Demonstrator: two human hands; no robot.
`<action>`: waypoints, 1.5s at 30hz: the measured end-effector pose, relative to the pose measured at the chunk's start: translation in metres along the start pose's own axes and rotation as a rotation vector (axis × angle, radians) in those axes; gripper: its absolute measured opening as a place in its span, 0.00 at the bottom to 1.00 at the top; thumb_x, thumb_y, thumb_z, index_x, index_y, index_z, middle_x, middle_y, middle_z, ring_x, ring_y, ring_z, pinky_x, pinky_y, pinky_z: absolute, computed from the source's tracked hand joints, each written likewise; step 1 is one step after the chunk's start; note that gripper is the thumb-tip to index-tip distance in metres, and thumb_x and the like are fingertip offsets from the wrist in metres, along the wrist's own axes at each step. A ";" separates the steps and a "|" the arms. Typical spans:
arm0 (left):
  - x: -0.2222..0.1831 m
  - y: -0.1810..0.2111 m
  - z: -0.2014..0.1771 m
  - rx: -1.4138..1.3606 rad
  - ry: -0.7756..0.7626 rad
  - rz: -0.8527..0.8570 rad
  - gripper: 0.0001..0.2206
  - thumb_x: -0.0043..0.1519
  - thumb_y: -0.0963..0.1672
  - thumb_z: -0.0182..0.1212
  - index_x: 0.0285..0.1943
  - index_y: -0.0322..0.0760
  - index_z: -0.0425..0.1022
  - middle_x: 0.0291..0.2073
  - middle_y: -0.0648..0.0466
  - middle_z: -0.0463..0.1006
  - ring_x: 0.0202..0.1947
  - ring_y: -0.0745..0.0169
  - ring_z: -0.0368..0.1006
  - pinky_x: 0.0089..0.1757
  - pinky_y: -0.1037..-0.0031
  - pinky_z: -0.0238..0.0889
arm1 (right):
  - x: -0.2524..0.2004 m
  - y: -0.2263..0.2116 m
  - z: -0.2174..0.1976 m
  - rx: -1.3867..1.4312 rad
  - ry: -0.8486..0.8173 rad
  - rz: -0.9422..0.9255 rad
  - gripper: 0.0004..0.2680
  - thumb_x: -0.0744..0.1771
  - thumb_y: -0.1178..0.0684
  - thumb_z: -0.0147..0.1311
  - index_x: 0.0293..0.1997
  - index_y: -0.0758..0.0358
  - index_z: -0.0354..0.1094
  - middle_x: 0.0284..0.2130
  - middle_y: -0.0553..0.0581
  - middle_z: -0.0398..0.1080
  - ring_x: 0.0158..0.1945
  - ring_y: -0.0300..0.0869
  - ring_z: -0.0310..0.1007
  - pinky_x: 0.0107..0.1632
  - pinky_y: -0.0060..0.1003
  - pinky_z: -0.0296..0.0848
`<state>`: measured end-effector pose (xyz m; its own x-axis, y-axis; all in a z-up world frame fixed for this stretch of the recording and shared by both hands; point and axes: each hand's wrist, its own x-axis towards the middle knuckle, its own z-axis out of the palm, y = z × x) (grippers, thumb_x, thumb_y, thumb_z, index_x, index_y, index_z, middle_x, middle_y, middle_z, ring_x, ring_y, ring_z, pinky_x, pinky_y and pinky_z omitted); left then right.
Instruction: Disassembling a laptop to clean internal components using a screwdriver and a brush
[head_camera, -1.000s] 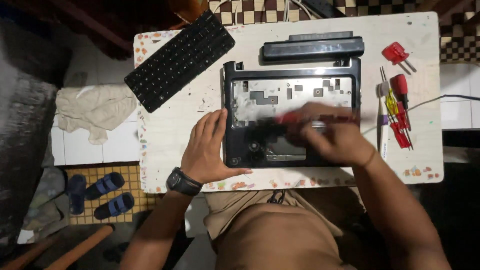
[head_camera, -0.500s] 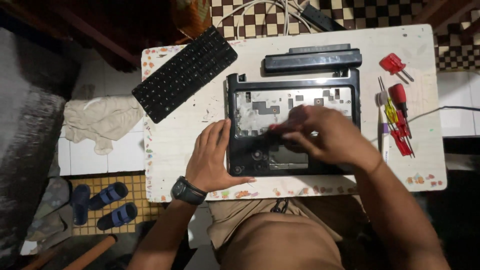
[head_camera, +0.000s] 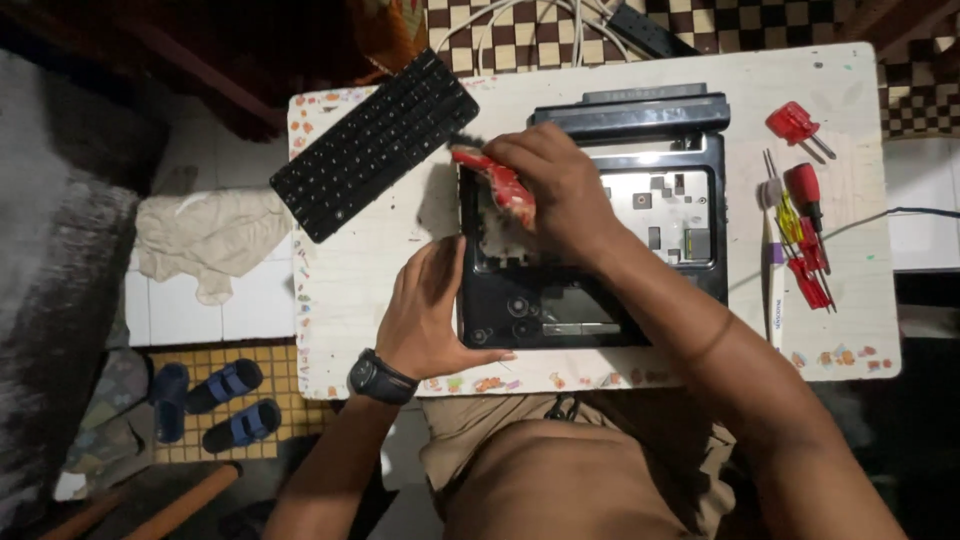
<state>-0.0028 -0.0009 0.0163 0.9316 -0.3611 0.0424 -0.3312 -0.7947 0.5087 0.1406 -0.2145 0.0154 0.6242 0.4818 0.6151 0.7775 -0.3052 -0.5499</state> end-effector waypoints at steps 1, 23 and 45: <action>0.000 -0.001 0.001 0.015 0.002 0.001 0.65 0.39 0.68 0.72 0.79 0.30 0.49 0.66 0.35 0.62 0.71 0.32 0.50 0.66 0.46 0.44 | 0.001 -0.005 -0.003 -0.009 -0.045 0.029 0.18 0.67 0.38 0.57 0.51 0.65 0.73 0.39 0.65 0.73 0.43 0.60 0.71 0.48 0.49 0.72; 0.002 -0.004 0.004 0.017 0.068 0.055 0.65 0.37 0.68 0.73 0.77 0.26 0.52 0.64 0.30 0.64 0.66 0.25 0.59 0.63 0.44 0.51 | 0.008 -0.021 -0.017 -0.110 -0.304 0.165 0.06 0.67 0.52 0.58 0.36 0.63 0.69 0.27 0.62 0.65 0.31 0.60 0.71 0.36 0.51 0.71; 0.000 -0.001 0.001 -0.020 0.053 0.059 0.66 0.39 0.67 0.75 0.79 0.26 0.48 0.67 0.35 0.60 0.69 0.32 0.53 0.64 0.46 0.47 | -0.008 -0.047 -0.010 0.106 0.110 0.468 0.10 0.68 0.53 0.60 0.27 0.61 0.68 0.17 0.58 0.69 0.22 0.49 0.73 0.27 0.35 0.66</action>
<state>-0.0026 -0.0004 0.0149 0.9174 -0.3800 0.1180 -0.3830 -0.7629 0.5210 0.0999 -0.2123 0.0423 0.9136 0.2212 0.3412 0.4030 -0.3805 -0.8324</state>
